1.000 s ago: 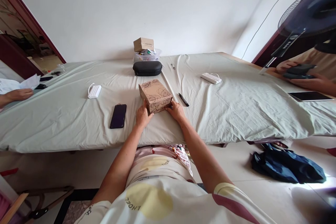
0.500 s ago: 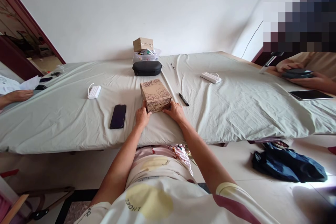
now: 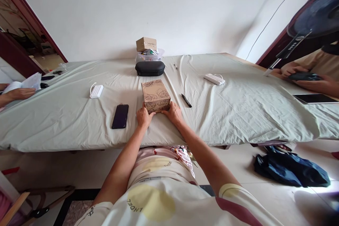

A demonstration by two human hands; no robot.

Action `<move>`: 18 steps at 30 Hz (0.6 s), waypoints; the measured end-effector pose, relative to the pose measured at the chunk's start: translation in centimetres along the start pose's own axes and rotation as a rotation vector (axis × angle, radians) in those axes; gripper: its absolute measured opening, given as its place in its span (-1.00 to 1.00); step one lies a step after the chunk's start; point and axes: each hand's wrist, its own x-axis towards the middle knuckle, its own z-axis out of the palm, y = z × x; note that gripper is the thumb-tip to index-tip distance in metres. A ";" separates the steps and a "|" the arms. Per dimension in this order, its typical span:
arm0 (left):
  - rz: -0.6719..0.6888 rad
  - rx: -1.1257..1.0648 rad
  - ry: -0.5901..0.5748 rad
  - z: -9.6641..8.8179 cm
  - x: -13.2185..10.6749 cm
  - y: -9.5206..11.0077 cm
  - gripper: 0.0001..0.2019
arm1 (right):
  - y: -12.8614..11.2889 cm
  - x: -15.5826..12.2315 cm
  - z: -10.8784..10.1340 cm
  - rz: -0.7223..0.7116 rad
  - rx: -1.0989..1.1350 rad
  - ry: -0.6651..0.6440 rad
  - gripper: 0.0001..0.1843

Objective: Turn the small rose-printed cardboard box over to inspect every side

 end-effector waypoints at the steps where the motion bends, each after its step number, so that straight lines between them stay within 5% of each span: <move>1: -0.003 -0.006 -0.004 0.0 0.0 -0.2 -0.30 | 0.2 0.1 -0.2 -0.027 0.035 -0.004 -0.43; 5: -0.003 -0.046 -0.040 0.0 0.1 -0.7 -0.53 | 0.7 0.5 -1.2 -0.128 0.256 0.086 -0.57; 10: 0.140 -0.091 -0.088 -0.1 0.1 -0.8 -0.72 | 0.5 0.8 -2.7 -0.159 0.352 0.376 -0.67; 15: 0.240 -0.055 -0.073 0.1 -0.1 -0.5 -0.66 | 0.5 0.7 -4.0 -0.166 0.247 0.577 -0.67; 18: 0.200 -0.148 0.019 0.2 -0.2 -0.7 -0.40 | 0.4 0.7 -4.6 -0.130 0.268 0.628 -0.65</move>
